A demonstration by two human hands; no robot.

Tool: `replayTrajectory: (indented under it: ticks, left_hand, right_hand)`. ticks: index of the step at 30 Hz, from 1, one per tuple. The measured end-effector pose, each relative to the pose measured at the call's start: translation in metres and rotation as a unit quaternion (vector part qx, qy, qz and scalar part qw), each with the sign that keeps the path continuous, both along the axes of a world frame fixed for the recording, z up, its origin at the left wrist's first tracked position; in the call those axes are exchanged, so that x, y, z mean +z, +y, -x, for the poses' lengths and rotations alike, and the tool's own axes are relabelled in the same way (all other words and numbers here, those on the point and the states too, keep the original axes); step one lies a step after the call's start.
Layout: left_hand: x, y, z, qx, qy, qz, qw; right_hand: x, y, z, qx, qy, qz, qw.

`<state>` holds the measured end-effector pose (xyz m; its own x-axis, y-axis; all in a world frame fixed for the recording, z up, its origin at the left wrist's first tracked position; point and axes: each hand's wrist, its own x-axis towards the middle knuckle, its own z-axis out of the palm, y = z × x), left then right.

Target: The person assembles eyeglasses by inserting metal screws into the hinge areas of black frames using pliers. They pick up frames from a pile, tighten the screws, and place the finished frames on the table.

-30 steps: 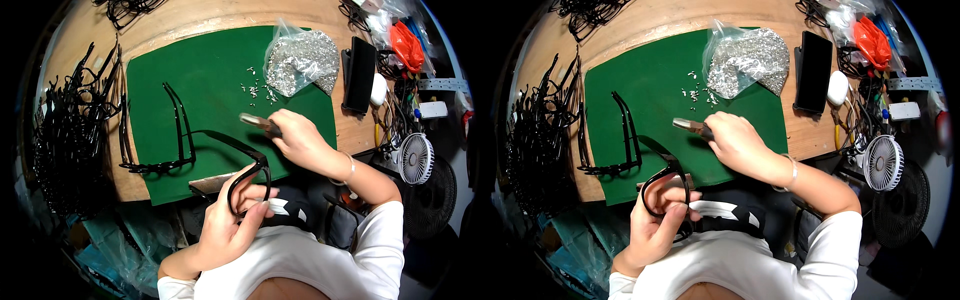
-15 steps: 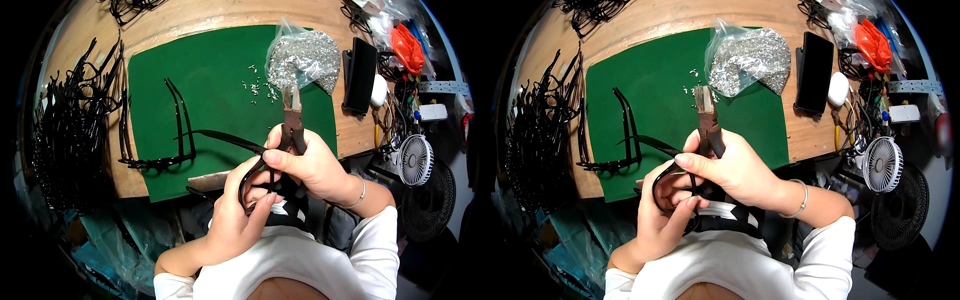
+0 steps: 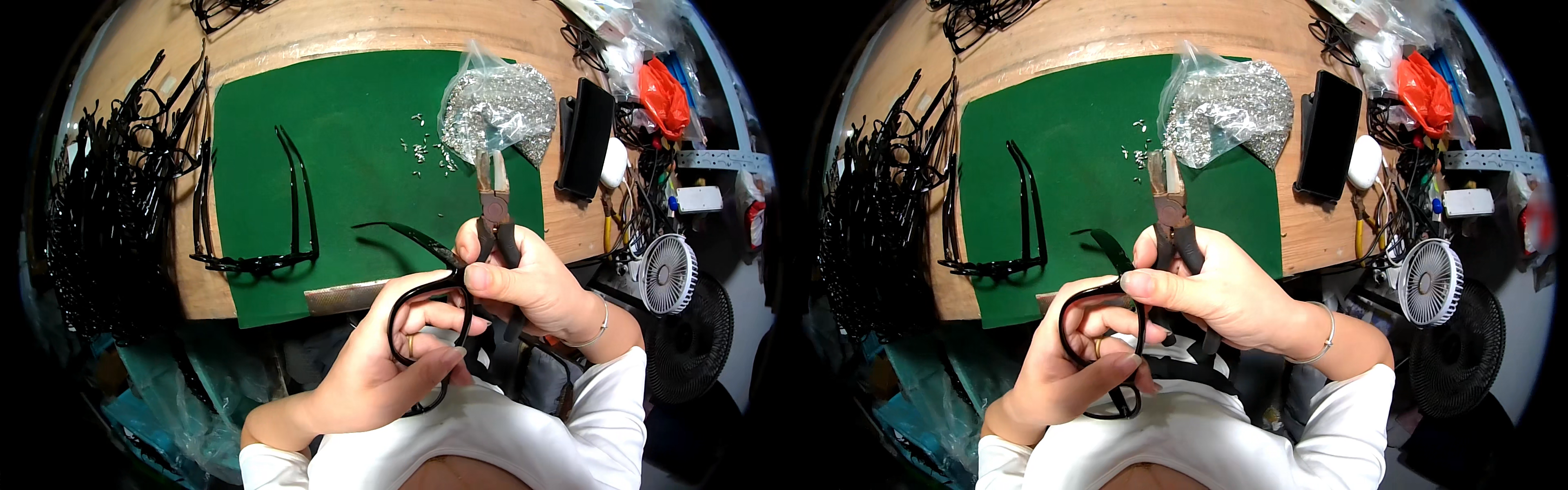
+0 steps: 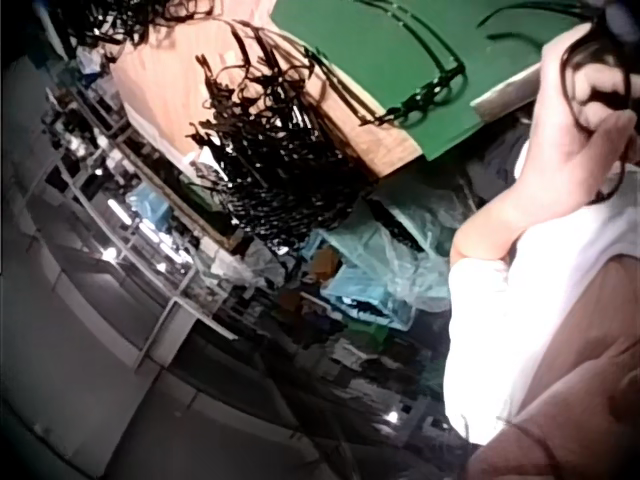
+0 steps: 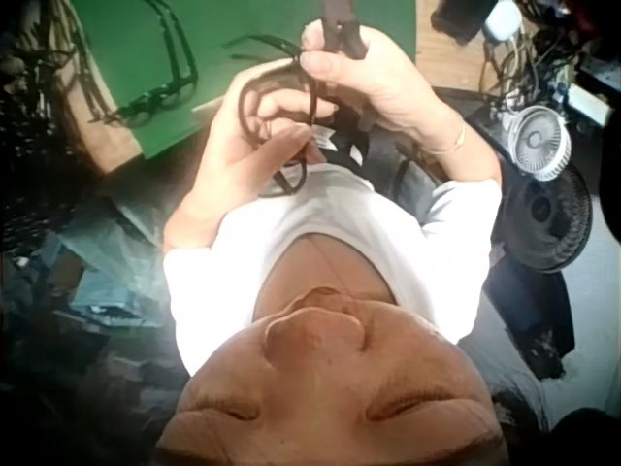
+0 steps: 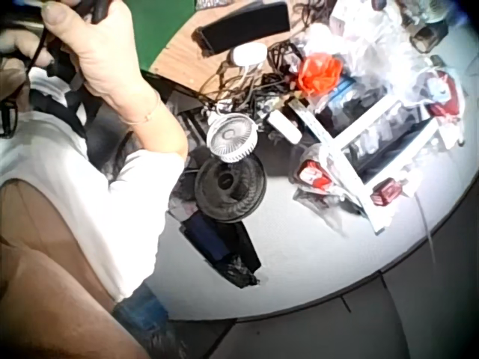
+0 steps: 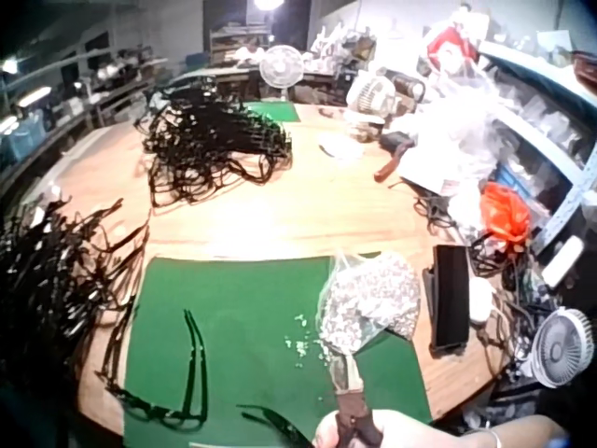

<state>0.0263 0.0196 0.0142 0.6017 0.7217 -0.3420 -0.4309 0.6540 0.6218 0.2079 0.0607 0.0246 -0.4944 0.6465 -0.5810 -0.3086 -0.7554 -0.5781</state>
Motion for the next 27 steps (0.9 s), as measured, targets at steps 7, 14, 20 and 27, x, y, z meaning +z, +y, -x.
replayTrajectory:
  ticks: [7,14,20,27]
  left_hand:
    - [-0.005,-0.004,-0.003,-0.004,0.071,-0.037,0.997]
    - [-0.005,-0.003,0.002,-0.004,0.046,0.002,0.999]
    - [-0.003,0.002,0.021,-0.047,0.019,0.048,0.998]
    - [-0.007,0.001,0.026,-0.068,0.016,0.044,0.997]
  right_hand:
    - [-0.007,-0.004,0.005,-0.008,-0.116,-0.090,0.989]
    - [-0.006,-0.003,0.005,0.024,-0.101,-0.077,0.992]
    - [-0.006,-0.005,-0.012,0.070,-0.164,-0.129,0.975]
    - [0.004,-0.004,-0.024,0.399,-0.184,-0.177,0.881]
